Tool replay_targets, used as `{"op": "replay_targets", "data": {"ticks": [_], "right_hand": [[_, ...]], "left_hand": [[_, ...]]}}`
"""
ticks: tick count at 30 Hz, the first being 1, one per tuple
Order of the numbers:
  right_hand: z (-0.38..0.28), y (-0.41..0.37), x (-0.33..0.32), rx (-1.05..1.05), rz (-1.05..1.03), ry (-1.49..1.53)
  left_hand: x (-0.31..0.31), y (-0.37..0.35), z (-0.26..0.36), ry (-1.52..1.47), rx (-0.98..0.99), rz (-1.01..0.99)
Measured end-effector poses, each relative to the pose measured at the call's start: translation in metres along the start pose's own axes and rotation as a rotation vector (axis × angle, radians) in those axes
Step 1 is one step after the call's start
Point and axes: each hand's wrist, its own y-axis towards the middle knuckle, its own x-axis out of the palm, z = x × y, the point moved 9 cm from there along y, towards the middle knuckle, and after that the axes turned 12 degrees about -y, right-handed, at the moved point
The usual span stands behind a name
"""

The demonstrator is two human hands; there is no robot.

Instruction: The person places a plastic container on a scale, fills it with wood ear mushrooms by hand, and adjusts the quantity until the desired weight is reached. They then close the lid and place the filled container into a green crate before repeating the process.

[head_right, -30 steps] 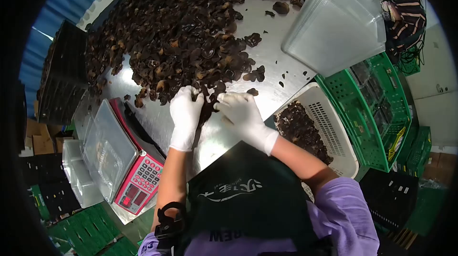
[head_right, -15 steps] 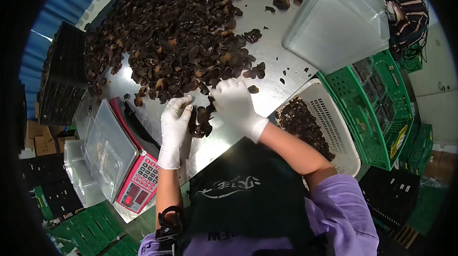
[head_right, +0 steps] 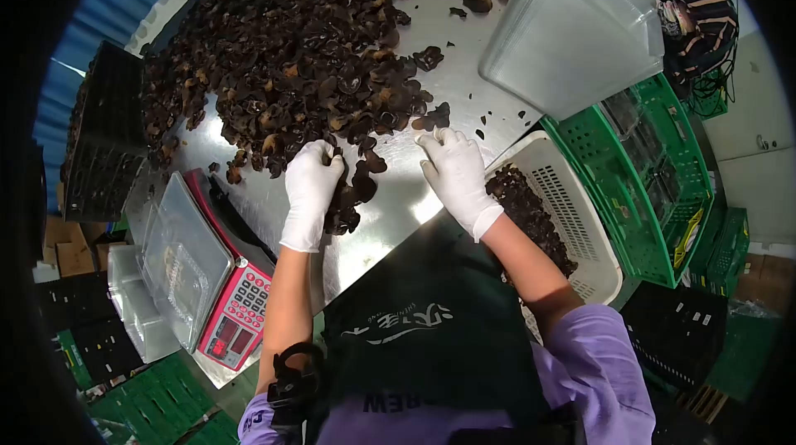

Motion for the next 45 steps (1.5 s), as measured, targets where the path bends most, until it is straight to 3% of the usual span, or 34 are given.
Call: {"op": "replay_targets", "data": {"ticks": [5, 9, 11, 13, 15, 19, 22, 23, 24, 27, 33, 35, 37, 40, 45], "right_hand": [[-0.006, -0.007, 0.015, -0.015, 0.009, 0.114], [-0.041, -0.007, 0.009, -0.001, -0.019, 0.406], [-0.052, -0.008, 0.017, 0.006, -0.130, 0.437], [-0.055, -0.012, 0.013, -0.056, -0.087, 0.347], [-0.043, -0.013, 0.018, 0.109, -0.188, 0.484], [-0.036, -0.019, 0.022, 0.083, -0.069, 0.469], [-0.040, -0.018, 0.016, 0.030, -0.015, 0.417], [-0.053, -0.016, 0.012, -0.101, -0.006, 0.353], [-0.066, -0.015, 0.008, -0.232, 0.002, 0.288], [-0.099, -0.015, -0.010, -0.365, 0.086, 0.173], [-0.120, -0.010, 0.023, -0.435, -0.013, -0.019], [-0.119, -0.008, 0.023, -0.418, 0.001, -0.025], [-0.118, -0.008, 0.027, -0.426, 0.041, -0.050], [-0.119, -0.008, 0.024, -0.439, 0.073, -0.006], [-0.122, -0.003, 0.019, -0.472, 0.049, -0.026]], "left_hand": [[-0.019, -0.031, -0.009, -0.290, -0.100, -0.258], [-0.024, -0.023, -0.003, -0.354, -0.120, -0.155], [-0.026, -0.006, 0.026, -0.301, 0.027, -0.064], [-0.013, 0.008, 0.039, -0.193, 0.150, 0.025], [0.008, 0.022, 0.043, 0.051, 0.114, -0.054], [0.002, 0.025, 0.043, 0.116, 0.226, 0.013], [-0.032, 0.006, 0.030, -0.173, 0.060, 0.059], [-0.041, -0.003, 0.024, -0.222, 0.039, 0.050], [-0.050, -0.012, 0.016, -0.239, 0.002, 0.069], [-0.066, -0.040, -0.005, -0.203, -0.043, 0.094], [-0.074, -0.074, -0.018, -0.259, -0.138, 0.020], [-0.069, -0.081, -0.023, -0.128, -0.278, -0.122], [-0.067, -0.083, -0.025, -0.063, -0.207, -0.132], [-0.056, -0.088, -0.032, -0.024, -0.300, -0.281], [-0.064, -0.091, -0.023, 0.033, -0.325, -0.286]]}}
